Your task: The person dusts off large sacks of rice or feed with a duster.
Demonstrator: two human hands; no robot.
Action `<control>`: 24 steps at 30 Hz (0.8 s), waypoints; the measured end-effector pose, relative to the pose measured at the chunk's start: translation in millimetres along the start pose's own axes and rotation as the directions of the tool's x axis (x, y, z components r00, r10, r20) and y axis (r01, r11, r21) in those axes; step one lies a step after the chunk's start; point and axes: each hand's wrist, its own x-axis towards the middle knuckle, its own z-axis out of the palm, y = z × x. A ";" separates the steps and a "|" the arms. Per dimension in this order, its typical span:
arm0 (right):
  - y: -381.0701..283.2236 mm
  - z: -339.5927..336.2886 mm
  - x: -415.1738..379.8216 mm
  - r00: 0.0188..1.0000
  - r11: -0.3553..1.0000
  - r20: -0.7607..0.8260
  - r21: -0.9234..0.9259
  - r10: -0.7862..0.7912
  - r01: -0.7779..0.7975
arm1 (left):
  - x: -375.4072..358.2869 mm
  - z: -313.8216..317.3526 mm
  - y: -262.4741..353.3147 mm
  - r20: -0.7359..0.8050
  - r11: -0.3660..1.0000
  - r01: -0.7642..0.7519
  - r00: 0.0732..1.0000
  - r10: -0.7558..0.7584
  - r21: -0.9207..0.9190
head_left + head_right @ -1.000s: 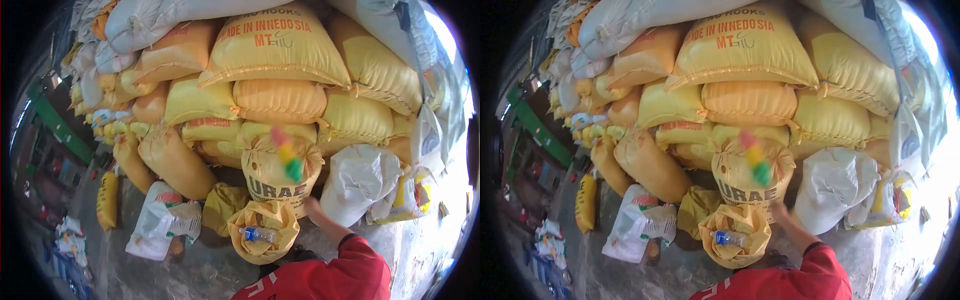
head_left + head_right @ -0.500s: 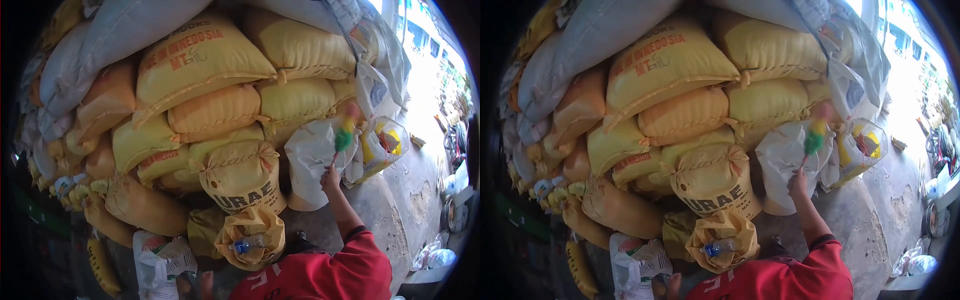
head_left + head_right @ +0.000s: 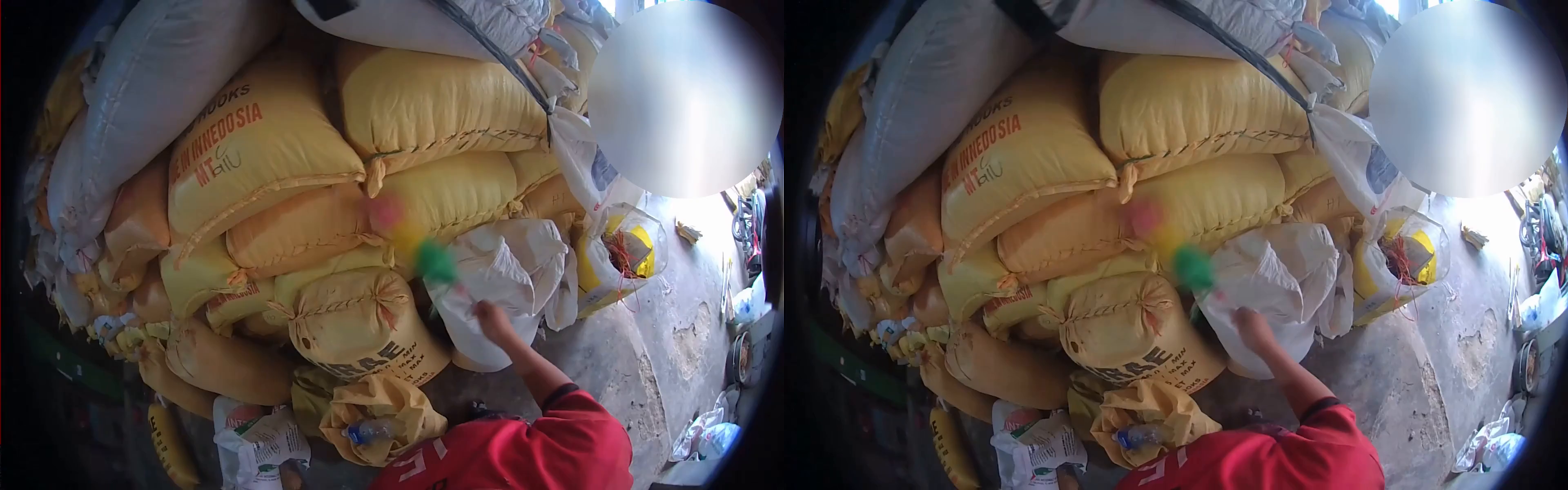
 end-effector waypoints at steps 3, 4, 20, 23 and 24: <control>33.7 -33.3 35.2 0.889 0.778 -0.157 0.563 0.430 -0.277 | 0.8 12.6 17.3 0.008 1.000 0.006 1.000 -0.006 0.029; 40.3 -42.1 42.5 0.853 0.674 -0.096 0.660 0.514 -0.332 | 2.1 16.4 22.6 0.013 0.999 0.005 1.000 -0.006 0.038; 28.9 -85.3 -25.7 0.971 0.972 0.231 -0.207 -0.059 0.108 | 12.1 63.3 -6.3 -0.036 0.992 -0.060 0.997 0.064 0.115; 14.8 -51.0 -14.3 0.930 0.950 0.300 -0.155 -0.215 0.270 | 16.5 72.3 -17.2 -0.081 0.992 -0.056 0.995 0.066 0.117; 2.3 -38.8 -6.8 0.906 0.938 0.348 -0.156 -0.241 0.310 | 13.8 79.9 -22.5 -0.109 0.997 -0.027 0.994 0.034 0.066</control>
